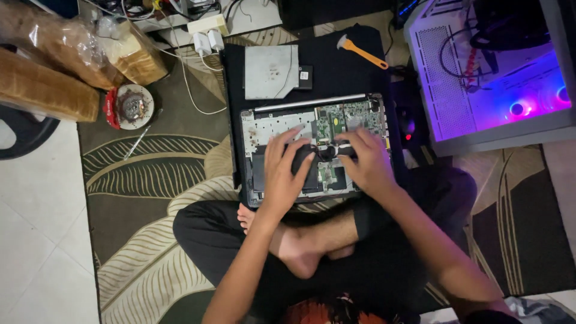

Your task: The person unscrews the bottom cover of a laptop using a screwdriver, removes the cover by hand, and then uses a brush to clean the internal components and the removed part.

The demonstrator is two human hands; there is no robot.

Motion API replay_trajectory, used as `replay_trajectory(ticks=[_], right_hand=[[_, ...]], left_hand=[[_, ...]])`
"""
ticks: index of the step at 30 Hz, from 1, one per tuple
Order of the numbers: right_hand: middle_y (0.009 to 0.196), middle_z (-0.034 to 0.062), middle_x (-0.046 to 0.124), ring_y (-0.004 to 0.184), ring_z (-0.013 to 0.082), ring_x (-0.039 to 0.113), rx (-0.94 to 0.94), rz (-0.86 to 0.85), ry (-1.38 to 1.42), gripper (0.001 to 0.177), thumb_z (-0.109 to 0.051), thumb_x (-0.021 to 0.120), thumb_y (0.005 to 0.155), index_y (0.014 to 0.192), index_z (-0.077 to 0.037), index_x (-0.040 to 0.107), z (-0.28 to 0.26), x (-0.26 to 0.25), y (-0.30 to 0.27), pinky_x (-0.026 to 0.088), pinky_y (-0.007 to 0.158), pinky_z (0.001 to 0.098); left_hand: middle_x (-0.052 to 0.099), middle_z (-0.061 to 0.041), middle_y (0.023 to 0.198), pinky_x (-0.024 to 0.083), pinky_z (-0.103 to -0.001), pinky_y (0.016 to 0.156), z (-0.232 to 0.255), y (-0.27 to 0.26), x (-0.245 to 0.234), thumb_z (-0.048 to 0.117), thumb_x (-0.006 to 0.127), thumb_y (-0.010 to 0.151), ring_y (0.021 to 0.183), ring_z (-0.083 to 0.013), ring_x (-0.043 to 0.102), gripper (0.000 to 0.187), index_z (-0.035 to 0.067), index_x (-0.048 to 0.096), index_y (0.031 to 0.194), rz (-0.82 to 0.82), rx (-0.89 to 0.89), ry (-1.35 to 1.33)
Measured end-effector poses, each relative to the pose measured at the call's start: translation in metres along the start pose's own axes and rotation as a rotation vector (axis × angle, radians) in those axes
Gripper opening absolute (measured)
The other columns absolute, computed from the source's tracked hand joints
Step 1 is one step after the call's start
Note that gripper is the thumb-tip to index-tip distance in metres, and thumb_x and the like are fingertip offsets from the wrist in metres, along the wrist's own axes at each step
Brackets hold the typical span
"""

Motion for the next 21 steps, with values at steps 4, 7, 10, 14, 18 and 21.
replay_trajectory(ticks=[4,7,10,14,18,21], right_hand=[[0.093,0.0035,0.056,0.089,0.0315,0.063,0.035,0.057,-0.053,0.04,-0.008,0.076,0.083,0.121,-0.018,0.072,0.011,0.019,-0.011,0.049,0.08,0.0427],[0.093,0.0044,0.055,0.085,0.0327,0.062,0.051,0.034,-0.083,0.043,-0.005,0.076,0.081,0.122,-0.018,0.072,0.009,0.022,-0.015,0.049,0.076,0.0431],[0.091,0.0054,0.054,0.081,0.034,0.059,0.073,0.014,-0.044,0.039,-0.004,0.071,0.088,0.125,-0.015,0.071,0.003,0.019,-0.011,0.048,0.074,0.0437],[0.091,0.0075,0.053,0.072,0.0322,0.054,0.079,-0.041,-0.016,0.034,-0.005,0.064,0.095,0.128,-0.011,0.069,-0.002,0.019,-0.01,0.046,0.071,0.0431],[0.089,0.0078,0.054,0.068,0.0311,0.052,0.103,-0.005,0.058,0.029,-0.006,0.064,0.098,0.126,-0.009,0.071,-0.007,0.01,-0.009,0.044,0.07,0.0411],[0.086,0.0032,0.052,0.065,0.0297,0.051,0.103,-0.024,0.038,0.024,-0.012,0.065,0.103,0.126,-0.011,0.071,-0.005,0.013,-0.009,0.045,0.067,0.0377]], left_hand=[[0.057,-0.018,0.138,0.015,-0.064,0.121,-0.015,-0.001,0.02,0.018,0.068,0.099,0.137,-0.0363,0.049,0.027,0.006,0.064,0.123,-0.039,-0.045,0.118],[0.057,-0.016,0.139,0.015,-0.062,0.122,-0.008,-0.003,0.022,0.021,0.062,0.103,0.139,-0.0371,0.047,0.021,0.006,0.068,0.118,-0.056,-0.009,0.197],[0.057,-0.015,0.138,0.016,-0.058,0.123,-0.01,-0.002,0.023,0.023,0.059,0.105,0.139,-0.0349,0.047,0.022,0.007,0.07,0.117,-0.053,0.01,0.21],[0.057,-0.011,0.14,0.016,-0.057,0.124,-0.016,-0.003,0.027,0.026,0.059,0.105,0.14,-0.0323,0.045,0.024,0.012,0.073,0.118,-0.07,0.005,0.245],[0.058,-0.014,0.139,0.017,-0.058,0.123,-0.014,-0.001,0.026,0.024,0.06,0.105,0.139,-0.0344,0.046,0.024,0.012,0.074,0.12,-0.065,0.018,0.235],[0.058,-0.013,0.14,0.017,-0.058,0.123,-0.017,-0.002,0.027,0.025,0.059,0.105,0.139,-0.0343,0.046,0.024,0.013,0.074,0.12,-0.059,0.018,0.224]])
Point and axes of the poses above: each hand's wrist, its own y-axis towards the middle knuckle, its own x-axis out of the palm, z = x × y, the point moved 9 cm from there along y, towards the middle knuckle
